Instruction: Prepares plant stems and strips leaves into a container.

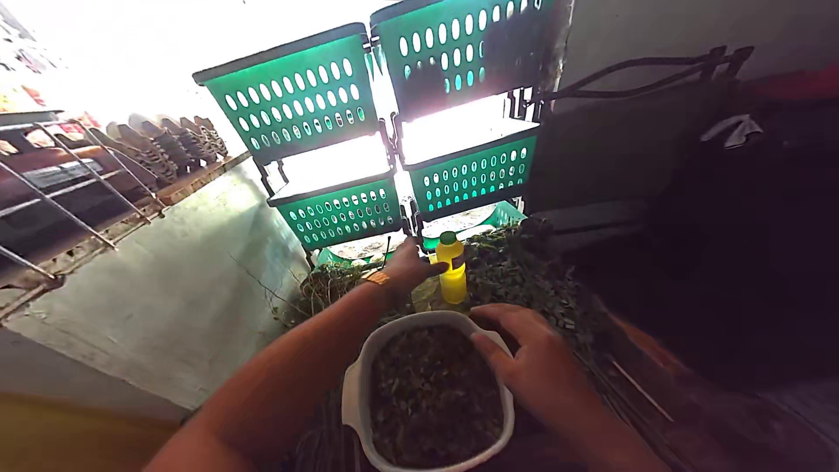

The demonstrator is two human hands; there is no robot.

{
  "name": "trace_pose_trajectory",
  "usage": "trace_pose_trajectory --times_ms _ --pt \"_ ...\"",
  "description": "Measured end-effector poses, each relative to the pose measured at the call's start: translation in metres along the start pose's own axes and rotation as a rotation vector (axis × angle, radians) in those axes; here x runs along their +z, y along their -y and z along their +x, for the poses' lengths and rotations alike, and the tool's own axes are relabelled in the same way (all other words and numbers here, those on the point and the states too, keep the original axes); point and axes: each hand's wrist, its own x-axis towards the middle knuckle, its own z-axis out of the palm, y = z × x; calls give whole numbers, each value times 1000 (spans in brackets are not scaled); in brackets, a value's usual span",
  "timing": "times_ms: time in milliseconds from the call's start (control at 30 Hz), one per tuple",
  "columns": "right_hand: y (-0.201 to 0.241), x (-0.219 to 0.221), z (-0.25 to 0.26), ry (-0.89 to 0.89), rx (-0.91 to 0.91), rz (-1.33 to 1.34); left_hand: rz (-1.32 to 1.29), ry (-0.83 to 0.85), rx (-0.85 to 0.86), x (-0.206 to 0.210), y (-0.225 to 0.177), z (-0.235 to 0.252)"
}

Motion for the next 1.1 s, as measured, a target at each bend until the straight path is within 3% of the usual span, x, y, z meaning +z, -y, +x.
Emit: trace_pose_trajectory --times_ms 133,233,367,533,600,700,767,833,967,1100 --pt "-5 -7 4 -76 21 -17 -315 -20 -77 61 19 31" --pt "-10 -11 5 -96 23 -13 -330 -80 -41 77 29 36" --pt "-13 -22 9 -126 36 0 -237 -170 20 60 29 29" --pt "-14 -33 12 -162 69 60 -802 -298 151 16 -2 -1" --pt "-10 -35 12 -187 67 126 -1058 -248 142 -2 -20 -22" --pt "6 -45 7 -200 30 295 -1255 -16 113 -18 -40 -78" --pt "20 -56 -1 -145 -61 374 -1191 116 165 -15 -41 -129" --pt "34 -70 -10 -10 -207 391 -960 134 240 0 -41 -185" --pt "65 -85 -33 166 -377 177 -360 -12 291 46 -31 -267" --pt "82 -63 -47 174 -265 -187 -104 -333 294 72 -8 -293"
